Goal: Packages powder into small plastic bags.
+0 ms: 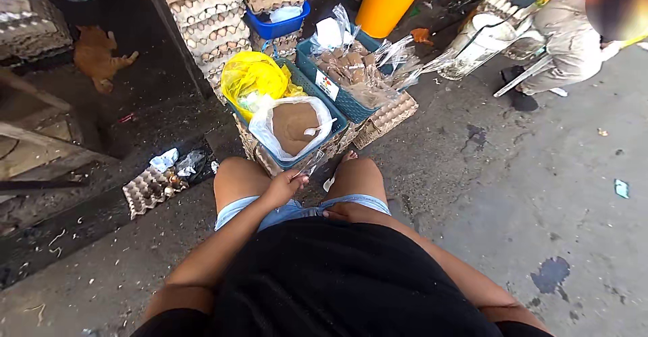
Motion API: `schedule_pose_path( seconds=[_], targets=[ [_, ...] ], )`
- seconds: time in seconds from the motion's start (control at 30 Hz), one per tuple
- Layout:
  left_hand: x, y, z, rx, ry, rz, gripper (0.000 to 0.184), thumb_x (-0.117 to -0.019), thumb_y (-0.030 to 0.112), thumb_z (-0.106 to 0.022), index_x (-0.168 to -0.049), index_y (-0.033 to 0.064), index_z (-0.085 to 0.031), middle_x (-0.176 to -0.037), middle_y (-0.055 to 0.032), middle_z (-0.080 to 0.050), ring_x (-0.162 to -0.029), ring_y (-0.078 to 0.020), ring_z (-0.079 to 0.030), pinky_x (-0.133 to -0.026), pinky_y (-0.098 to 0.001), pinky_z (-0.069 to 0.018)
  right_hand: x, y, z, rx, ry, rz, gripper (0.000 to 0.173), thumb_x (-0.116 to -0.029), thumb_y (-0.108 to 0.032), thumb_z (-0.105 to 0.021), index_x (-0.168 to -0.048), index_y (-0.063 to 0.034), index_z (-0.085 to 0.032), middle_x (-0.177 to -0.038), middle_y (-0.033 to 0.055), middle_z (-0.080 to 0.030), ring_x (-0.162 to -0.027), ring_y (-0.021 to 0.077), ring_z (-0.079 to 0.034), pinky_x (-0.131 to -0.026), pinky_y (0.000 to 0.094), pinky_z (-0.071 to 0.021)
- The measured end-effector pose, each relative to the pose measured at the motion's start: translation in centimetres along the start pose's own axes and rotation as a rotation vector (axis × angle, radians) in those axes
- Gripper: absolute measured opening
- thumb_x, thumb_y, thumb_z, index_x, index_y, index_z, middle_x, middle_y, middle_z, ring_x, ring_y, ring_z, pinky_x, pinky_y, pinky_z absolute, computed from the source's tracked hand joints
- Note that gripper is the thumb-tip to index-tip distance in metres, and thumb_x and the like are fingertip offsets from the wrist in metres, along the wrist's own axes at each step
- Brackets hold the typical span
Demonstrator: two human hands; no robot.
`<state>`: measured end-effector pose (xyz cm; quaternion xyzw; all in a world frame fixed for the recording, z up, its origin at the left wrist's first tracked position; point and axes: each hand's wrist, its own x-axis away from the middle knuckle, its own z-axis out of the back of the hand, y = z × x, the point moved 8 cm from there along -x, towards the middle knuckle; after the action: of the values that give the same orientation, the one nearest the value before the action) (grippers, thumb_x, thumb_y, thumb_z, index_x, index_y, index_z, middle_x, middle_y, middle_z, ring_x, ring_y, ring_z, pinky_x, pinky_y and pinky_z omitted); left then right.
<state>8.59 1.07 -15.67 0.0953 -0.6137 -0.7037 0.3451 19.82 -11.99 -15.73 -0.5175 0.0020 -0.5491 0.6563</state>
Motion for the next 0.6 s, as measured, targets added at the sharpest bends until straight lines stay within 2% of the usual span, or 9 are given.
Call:
schedule_pose_path(
  seconds=[0.07,0.13,0.2,0.23,0.3,0.37,0.4,0.5,0.6],
  targets=[
    [-0.3,0.3,2.2,-0.079,0.205,-0.069,0.028,-0.1058,0.021,-0.054,-0.110,-0.0035,-0.068,-0.092,-0.0066,-0.068,-0.080,-0.0069,-0.061,-0.080,-0.0271,-0.0515,0.0,-0.6,0.9,-0.005,-0.088,-0.015,0.056,-0.1139,-0.034,-0.030,-0.135,0.0098,-0.058,-0.133,0.0326,-0.060,-0.131,0.0433,-0.055,-0.114,0.0577,-0.0347],
    [-0.2,0.3,4.1,-0.197,0.447,-0.164,0.027,-0.1045,0.020,-0.057,-0.108,-0.0040,-0.071,-0.097,-0.0152,-0.070,-0.088,-0.0197,-0.066,-0.086,-0.0394,-0.0540,-0.8,-0.3,1.9,-0.020,-0.113,-0.058,0.060,-0.1133,-0.040,-0.029,-0.127,0.0082,-0.062,-0.121,0.0304,-0.065,-0.119,0.0412,-0.061,-0.106,0.0592,-0.0408],
    [0.1,0.0,5.7,-0.381,0.664,-0.368,0.022,-0.1015,0.014,-0.061,-0.104,-0.0052,-0.072,-0.097,-0.0190,-0.070,-0.089,-0.0278,-0.069,-0.084,-0.0449,-0.0575,-2.4,0.5,3.7,-0.001,-0.021,-0.082,0.057,-0.1126,-0.040,-0.033,-0.115,0.0060,-0.066,-0.105,0.0249,-0.067,-0.100,0.0367,-0.064,-0.094,0.0571,-0.0465],
    [0.1,-0.2,6.3,-0.468,0.733,-0.469,0.020,-0.0990,0.010,-0.062,-0.103,-0.0066,-0.072,-0.096,-0.0209,-0.070,-0.089,-0.0315,-0.070,-0.084,-0.0472,-0.0580,-3.0,0.8,5.7,0.027,0.107,-0.093,0.051,-0.1116,-0.037,-0.039,-0.112,0.0060,-0.066,-0.102,0.0254,-0.066,-0.099,0.0387,-0.064,-0.093,0.0586,-0.0464],
    [-0.1,-1.1,7.2,-0.561,0.793,-0.556,0.019,-0.0967,0.008,-0.063,-0.104,-0.0071,-0.072,-0.100,-0.0234,-0.070,-0.095,-0.0357,-0.070,-0.089,-0.0490,-0.0565,-2.9,1.3,10.8,0.086,0.507,-0.104,0.038,-0.1079,-0.029,-0.050,-0.118,0.0026,-0.069,-0.106,0.0235,-0.070,-0.106,0.0396,-0.067,-0.099,0.0581,-0.0489],
    [-0.4,-2.1,7.4,-0.588,0.800,-0.566,0.022,-0.0961,0.009,-0.064,-0.110,-0.0061,-0.070,-0.105,-0.0231,-0.069,-0.100,-0.0354,-0.068,-0.093,-0.0477,-0.0549,-1.9,2.3,15.1,0.092,0.947,-0.040,0.034,-0.1025,-0.025,-0.061,-0.124,0.0000,-0.067,-0.104,0.0211,-0.068,-0.100,0.0381,-0.066,-0.093,0.0553,-0.0525],
    [-0.7,-2.3,7.3,-0.608,0.798,-0.578,0.023,-0.0961,0.009,-0.063,-0.113,-0.0064,-0.069,-0.105,-0.0234,-0.069,-0.100,-0.0357,-0.068,-0.093,-0.0477,-0.0551,-1.5,2.8,16.8,0.089,1.085,-0.027,0.040,-0.0999,-0.026,-0.064,-0.131,-0.0003,-0.063,-0.110,0.0226,-0.066,-0.102,0.0382,-0.065,-0.091,0.0535,-0.0535],
    [-0.9,-2.6,7.1,-0.642,0.818,-0.638,0.023,-0.0968,0.007,-0.060,-0.113,-0.0076,-0.068,-0.104,-0.0239,-0.069,-0.100,-0.0359,-0.069,-0.093,-0.0449,-0.0553,-2.6,4.1,19.3,-0.063,1.116,-0.069,0.061,-0.0967,-0.024,-0.070,-0.148,-0.0015,-0.046,-0.138,0.0260,-0.055,-0.108,0.0346,-0.065,-0.089,0.0469,-0.0559],
    [-0.9,-3.0,7.9,-0.596,0.872,-0.621,0.026,-0.0966,0.010,-0.061,-0.117,-0.0063,-0.066,-0.111,-0.0240,-0.065,-0.105,-0.0320,-0.065,-0.095,-0.0394,-0.0538,-5.3,4.9,19.5,-0.289,1.009,-0.034,0.051,-0.1002,-0.013,-0.063,-0.147,-0.0007,-0.047,-0.136,0.0214,-0.060,-0.099,0.0270,-0.069,-0.087,0.0419,-0.0574]
  ],
)
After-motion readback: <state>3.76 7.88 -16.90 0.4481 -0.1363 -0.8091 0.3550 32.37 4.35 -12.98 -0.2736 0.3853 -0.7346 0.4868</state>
